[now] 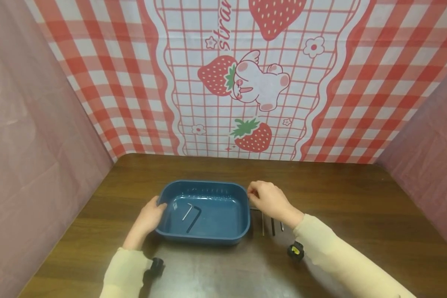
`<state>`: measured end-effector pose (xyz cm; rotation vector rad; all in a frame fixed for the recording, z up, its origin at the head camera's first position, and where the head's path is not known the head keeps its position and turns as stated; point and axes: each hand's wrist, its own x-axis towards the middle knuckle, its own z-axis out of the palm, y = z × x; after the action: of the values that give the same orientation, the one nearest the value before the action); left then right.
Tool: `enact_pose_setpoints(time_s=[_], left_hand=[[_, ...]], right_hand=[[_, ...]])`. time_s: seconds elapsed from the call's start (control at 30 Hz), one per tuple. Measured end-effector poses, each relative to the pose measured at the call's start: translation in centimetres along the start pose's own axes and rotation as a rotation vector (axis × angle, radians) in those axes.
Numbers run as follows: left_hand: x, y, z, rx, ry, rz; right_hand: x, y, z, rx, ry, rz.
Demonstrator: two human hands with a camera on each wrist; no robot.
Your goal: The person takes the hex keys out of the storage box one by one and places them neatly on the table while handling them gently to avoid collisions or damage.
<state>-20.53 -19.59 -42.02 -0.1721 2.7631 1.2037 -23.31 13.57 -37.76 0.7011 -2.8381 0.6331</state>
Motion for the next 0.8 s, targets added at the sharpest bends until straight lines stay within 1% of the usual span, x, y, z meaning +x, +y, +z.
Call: enact_pose_setpoints(time_s=[0.07,0.17,0.47,0.63,0.8], left_hand=[[0.0,0.0,0.0,0.002,0.0,-0.003],[0.0,0.0,0.0,0.002,0.001,-0.007],[0.0,0.0,-0.1,0.005,0.0,-0.005],[0.1,-0.1,0.1,-0.004,-0.005,-0.013],[0.0,0.1,0.1,0.0,-0.005,-0.007]], right_hand=[[0.3,-0.6,0.1,-0.002,0.012,0.002],[0.8,-1.5,0.2,-0.001,-0.003,-0.013],[2.3,-4.4,0.6,-0.004,-0.083,-0.024],[3.2,-5.9,1.2,0.029,-0.132,-0.046],[3.8,-6.9,1.9,0.031,-0.19,-0.032]])
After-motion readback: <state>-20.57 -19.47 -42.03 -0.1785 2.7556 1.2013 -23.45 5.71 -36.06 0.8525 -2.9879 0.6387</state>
